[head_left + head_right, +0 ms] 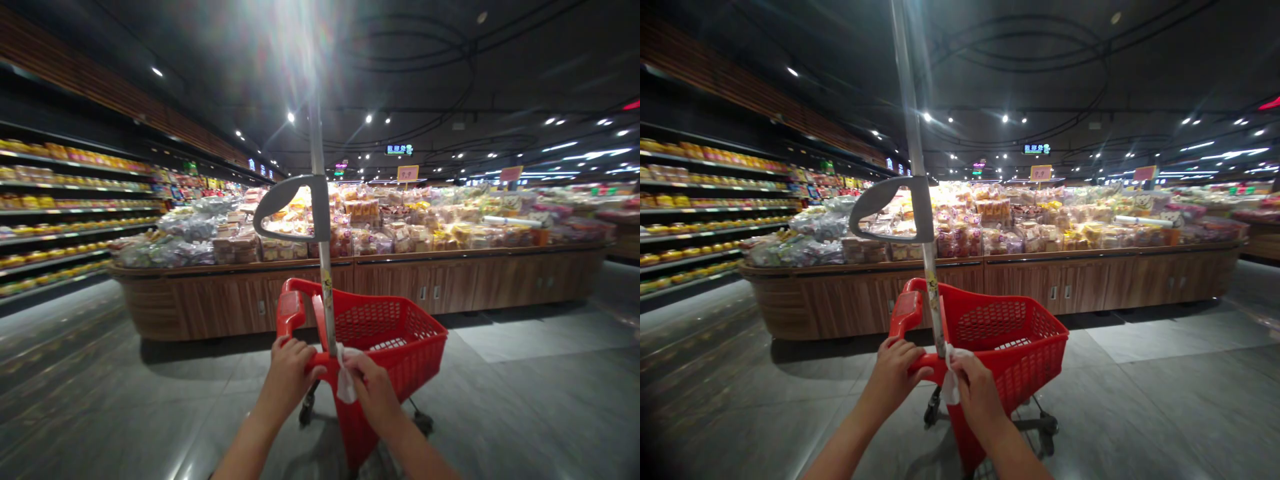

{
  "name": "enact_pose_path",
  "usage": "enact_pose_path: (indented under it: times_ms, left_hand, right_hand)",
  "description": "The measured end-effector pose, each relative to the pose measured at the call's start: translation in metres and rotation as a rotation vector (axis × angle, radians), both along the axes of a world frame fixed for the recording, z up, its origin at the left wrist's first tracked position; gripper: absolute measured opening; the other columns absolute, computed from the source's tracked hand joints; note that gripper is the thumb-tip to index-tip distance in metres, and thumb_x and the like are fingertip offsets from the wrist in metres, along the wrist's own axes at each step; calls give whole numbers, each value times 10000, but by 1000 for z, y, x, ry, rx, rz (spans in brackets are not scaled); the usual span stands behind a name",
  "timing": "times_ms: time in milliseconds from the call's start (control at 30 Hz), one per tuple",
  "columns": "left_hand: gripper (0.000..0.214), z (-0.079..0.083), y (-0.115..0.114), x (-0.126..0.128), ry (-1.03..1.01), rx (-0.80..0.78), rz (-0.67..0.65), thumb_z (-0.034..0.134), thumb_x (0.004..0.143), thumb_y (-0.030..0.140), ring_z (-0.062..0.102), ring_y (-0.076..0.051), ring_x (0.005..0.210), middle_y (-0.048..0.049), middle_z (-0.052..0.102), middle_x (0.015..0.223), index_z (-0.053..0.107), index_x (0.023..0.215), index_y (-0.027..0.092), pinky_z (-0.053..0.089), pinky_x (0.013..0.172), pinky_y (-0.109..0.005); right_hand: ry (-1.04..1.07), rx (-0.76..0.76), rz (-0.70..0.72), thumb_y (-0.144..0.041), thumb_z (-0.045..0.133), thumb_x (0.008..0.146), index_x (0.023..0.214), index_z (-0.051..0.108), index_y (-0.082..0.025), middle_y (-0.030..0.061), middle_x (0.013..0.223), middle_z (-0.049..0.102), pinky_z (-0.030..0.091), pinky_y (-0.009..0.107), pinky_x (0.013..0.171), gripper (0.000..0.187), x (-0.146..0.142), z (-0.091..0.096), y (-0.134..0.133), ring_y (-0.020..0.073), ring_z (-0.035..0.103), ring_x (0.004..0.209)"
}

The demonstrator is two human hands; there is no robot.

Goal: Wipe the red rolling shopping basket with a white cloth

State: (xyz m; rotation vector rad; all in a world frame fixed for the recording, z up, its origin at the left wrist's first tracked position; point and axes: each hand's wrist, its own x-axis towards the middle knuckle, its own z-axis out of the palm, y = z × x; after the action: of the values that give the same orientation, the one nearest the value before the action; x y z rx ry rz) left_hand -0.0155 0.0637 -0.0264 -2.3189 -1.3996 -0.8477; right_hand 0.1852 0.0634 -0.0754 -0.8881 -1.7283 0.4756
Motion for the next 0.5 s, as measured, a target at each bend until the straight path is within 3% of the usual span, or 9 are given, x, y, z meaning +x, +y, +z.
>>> enact_pose_path:
  times_ms: [133, 267, 400, 500]
  left_hand:
    - [147, 4, 6, -10, 8, -44, -22, 693, 697, 324, 578, -189, 809, 9, 663, 785, 636, 793, 229, 319, 920, -439]
    - [95, 12, 1, -9, 48, -46, 60, 660, 713, 287, 581, -227, 924, -4, 678, 854, 632, 786, 233, 237, 987, -530]
    - [203, 11, -9, 10, 48, 1, 154, 635, 722, 307, 513, -282, 1096, -51, 652, 1048, 622, 909, 228, 111, 1033, -597]
    - [240, 3, -8, 18, 32, -54, 164, 629, 733, 333, 549, -262, 994, -42, 654, 968, 612, 945, 222, 176, 1017, -561]
  right_hand:
    - [-31, -75, -86, -152, 447, 828, 812, 620, -200, 37, 835, 680, 464, 278, 729, 180, 9, 4, 6, 193, 632, 806]
    - [-16, -88, -142, -184, 466, 821, 885, 637, -186, 47, 827, 688, 474, 290, 693, 182, 29, 29, 28, 200, 635, 758]
    - [-84, 145, 59, -83, 489, 755, 1047, 643, -198, 57, 1065, 663, 448, 296, 855, 350, 19, 55, 58, 189, 599, 979]
    - [-315, 217, 289, -14, 490, 693, 900, 699, -194, 32, 975, 700, 448, 276, 841, 344, -4, 54, 87, 173, 622, 912]
